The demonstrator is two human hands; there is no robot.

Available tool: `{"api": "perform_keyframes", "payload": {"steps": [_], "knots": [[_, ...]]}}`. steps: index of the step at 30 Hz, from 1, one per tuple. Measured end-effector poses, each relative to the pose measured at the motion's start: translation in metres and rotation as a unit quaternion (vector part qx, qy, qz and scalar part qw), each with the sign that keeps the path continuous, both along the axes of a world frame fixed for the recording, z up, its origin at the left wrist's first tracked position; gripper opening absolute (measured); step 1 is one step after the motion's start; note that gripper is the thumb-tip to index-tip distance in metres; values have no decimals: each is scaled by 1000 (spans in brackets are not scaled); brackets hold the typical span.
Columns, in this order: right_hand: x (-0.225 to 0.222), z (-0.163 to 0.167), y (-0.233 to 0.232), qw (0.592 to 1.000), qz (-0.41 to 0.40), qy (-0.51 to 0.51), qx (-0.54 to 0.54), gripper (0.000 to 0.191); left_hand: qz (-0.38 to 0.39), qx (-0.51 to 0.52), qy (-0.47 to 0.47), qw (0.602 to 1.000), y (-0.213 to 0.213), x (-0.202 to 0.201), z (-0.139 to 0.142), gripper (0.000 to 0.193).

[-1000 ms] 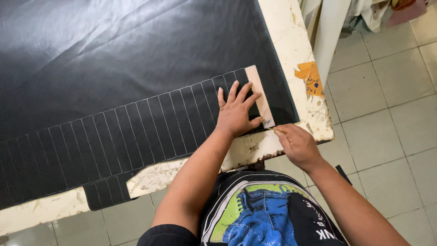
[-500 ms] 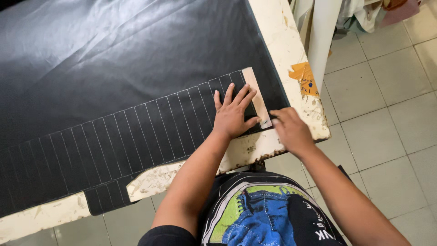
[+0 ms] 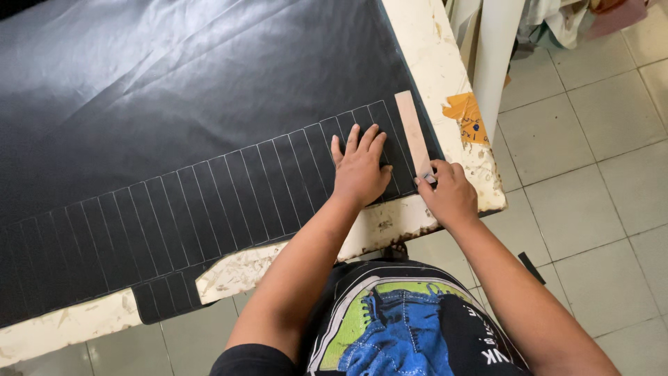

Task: The person uses a ruler and a pencil to draw evenly spaced vertical lines on a large black sheet laid on a table. The ruler is repositioned repeatedly to extend the grid across the surface.

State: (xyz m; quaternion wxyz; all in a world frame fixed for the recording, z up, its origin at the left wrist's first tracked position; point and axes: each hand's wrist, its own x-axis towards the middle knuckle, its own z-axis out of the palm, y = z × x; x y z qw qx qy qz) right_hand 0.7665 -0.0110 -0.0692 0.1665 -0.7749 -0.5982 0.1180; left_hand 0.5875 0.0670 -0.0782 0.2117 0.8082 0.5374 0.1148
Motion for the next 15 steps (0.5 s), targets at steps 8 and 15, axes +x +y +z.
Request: {"api": "perform_keyframes", "payload": {"steps": [8,15], "knots": [[9,5,-5,997,32,55,34,39,-30,36,-84,995,-1,17,-5,73],[15,3,-3,993,31,115,16,33,-8,29,-37,999,-1,23,-4,86]]}}
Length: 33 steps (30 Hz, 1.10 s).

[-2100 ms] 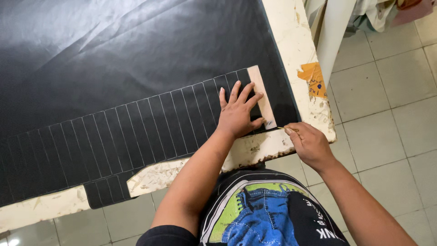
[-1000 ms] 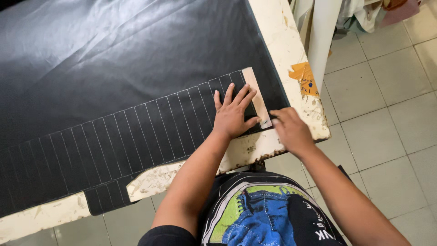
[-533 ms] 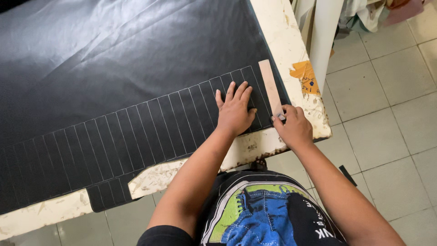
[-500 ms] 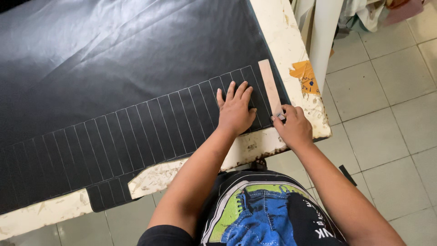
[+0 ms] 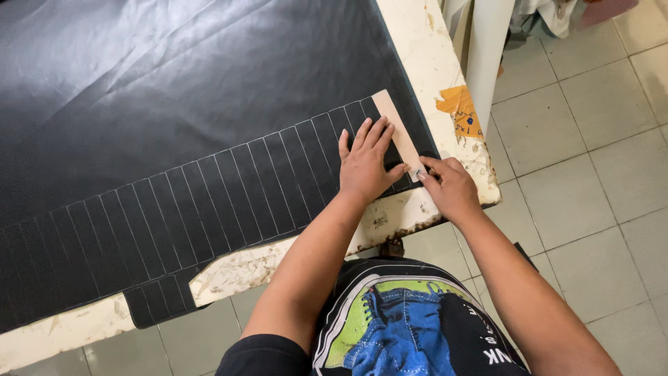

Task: The person uses a ruler and a pencil to draw evenly spaced vertical lines on a large black sheet laid on a table. The ruler is repositioned repeatedly to extend the grid across the surface.

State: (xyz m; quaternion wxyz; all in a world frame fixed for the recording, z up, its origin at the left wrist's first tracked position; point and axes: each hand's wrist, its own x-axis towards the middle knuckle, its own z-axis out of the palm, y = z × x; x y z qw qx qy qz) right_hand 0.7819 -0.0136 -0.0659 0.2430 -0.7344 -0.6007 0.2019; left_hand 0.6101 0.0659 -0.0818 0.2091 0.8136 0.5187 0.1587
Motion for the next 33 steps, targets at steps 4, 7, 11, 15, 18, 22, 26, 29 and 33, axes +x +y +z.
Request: {"api": "perform_keyframes", "payload": {"steps": [4,7,11,15,18,22,26,29,33], "knots": [[3,0,0,999,-4,30,-21,35,-10,-9,11,1000,0,-1,0,85],[3,0,-1,999,-2,32,-29,36,-16,-6,15,1000,0,-1,-1,84],[3,0,-2,999,1,31,-34,37,-20,-5,17,1000,0,-1,-2,83],[3,-1,-3,999,2,30,-35,37,-25,-19,26,999,0,-2,-2,84],[3,-1,-3,999,3,29,-32,37,-26,-16,25,999,0,-2,-1,83],[4,-1,-3,999,1,28,-40,38,-25,-17,30,999,0,-1,-2,82],[5,-2,-4,999,-2,33,-43,37,-25,-4,24,999,-1,-2,-4,83],[5,-3,-5,999,-1,25,-47,37,-26,-7,28,999,-1,-2,-6,83],[6,-5,-6,999,-3,24,-40,37,-29,-8,28,999,-1,-1,-7,83]]}}
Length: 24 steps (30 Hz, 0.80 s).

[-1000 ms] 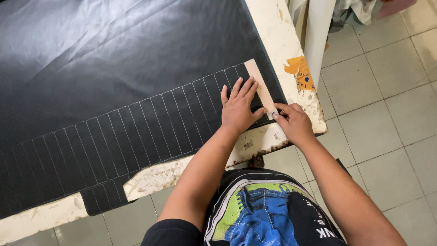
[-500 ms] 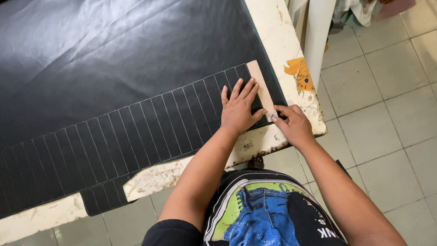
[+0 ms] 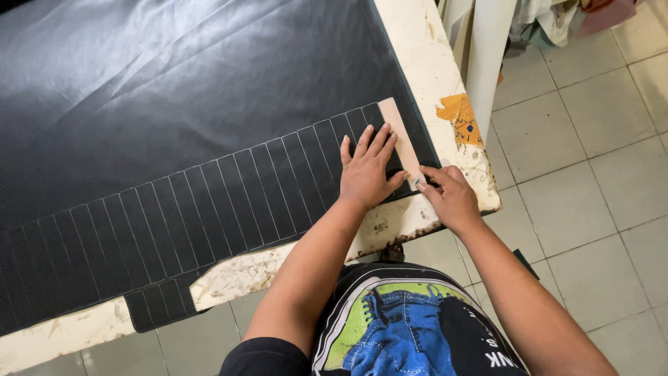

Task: The person uses a ruler and a pencil to draw evenly spaced vertical lines on a large black sheet laid on a table. The ruler is repositioned repeatedly to extend the grid across the surface.

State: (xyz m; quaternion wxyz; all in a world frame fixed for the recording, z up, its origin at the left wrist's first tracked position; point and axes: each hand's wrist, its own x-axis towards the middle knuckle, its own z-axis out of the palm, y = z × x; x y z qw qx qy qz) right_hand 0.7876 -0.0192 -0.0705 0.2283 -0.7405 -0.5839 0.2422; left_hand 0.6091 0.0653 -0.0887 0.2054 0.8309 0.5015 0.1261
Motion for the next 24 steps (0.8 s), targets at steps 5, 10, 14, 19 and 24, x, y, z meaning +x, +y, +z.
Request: {"api": "perform_keyframes", "payload": {"steps": [5,10,14,19,24], "knots": [[0,0,-1,1000,2,-7,20,36,-2,4,2,1000,0,0,2,83],[-1,3,-1,1000,7,-15,19,36,0,0,-4,1000,0,0,7,81],[1,6,1,1000,9,20,-22,38,-5,-5,-8,1000,0,-1,11,71],[4,9,1,999,22,34,-13,40,-6,-4,-6,1000,1,0,13,68],[4,6,2,999,25,30,-14,40,-5,5,-10,1000,1,-1,11,69]]}}
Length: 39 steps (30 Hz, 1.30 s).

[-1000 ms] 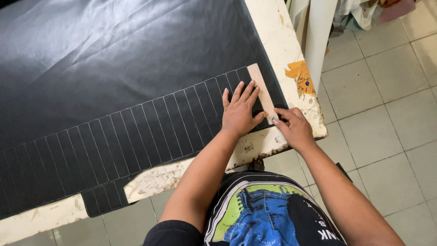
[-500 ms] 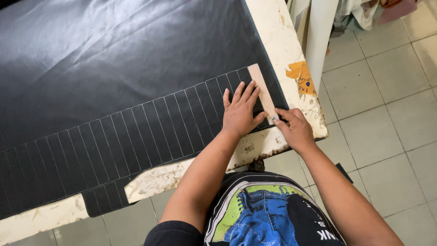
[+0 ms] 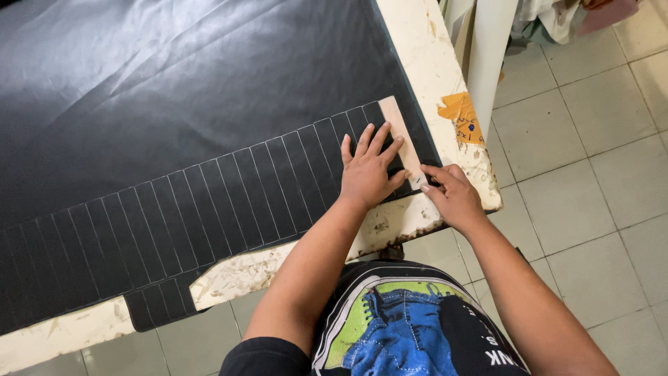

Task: The person uses a ruler and a pencil to draw evenly spaced vertical lines on a large black sheet laid on a table. The ruler is repositioned repeatedly to extend the grid across the surface.

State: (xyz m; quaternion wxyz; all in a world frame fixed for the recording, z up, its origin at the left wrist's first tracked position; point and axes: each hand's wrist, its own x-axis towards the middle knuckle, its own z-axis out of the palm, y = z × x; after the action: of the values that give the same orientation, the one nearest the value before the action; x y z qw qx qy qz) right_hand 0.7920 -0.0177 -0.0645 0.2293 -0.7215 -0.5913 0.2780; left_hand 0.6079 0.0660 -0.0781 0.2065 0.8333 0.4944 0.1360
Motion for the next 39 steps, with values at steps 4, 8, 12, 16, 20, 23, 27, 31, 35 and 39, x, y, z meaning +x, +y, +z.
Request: {"api": "perform_keyframes", "payload": {"steps": [4,8,12,16,20,23,27,31,35,39], "knots": [[7,-1,7,984,-64,154,-67,48,1,6,-9,1000,0,0,-3,68],[24,3,17,970,-179,138,-85,31,2,7,-7,1000,2,1,-5,68],[34,13,37,957,-155,244,35,22,0,-6,-7,1000,4,1,-3,67],[29,26,67,986,-104,115,57,29,-3,-14,1,1000,6,2,-1,68],[6,35,115,951,-62,300,51,25,-7,-13,10,1000,9,1,-2,69],[-14,42,144,966,-24,252,45,25,-11,-6,12,1000,11,0,-5,69],[-32,48,166,976,-12,215,35,25,-12,9,13,1000,11,-2,-8,70],[-40,52,177,983,1,180,39,25,-8,13,0,1000,12,-3,-9,69],[-42,52,182,985,7,168,32,26,-8,10,-6,1000,13,-4,-9,70],[-37,49,183,995,27,87,51,24,-4,15,-12,1000,13,-3,-10,70]]}}
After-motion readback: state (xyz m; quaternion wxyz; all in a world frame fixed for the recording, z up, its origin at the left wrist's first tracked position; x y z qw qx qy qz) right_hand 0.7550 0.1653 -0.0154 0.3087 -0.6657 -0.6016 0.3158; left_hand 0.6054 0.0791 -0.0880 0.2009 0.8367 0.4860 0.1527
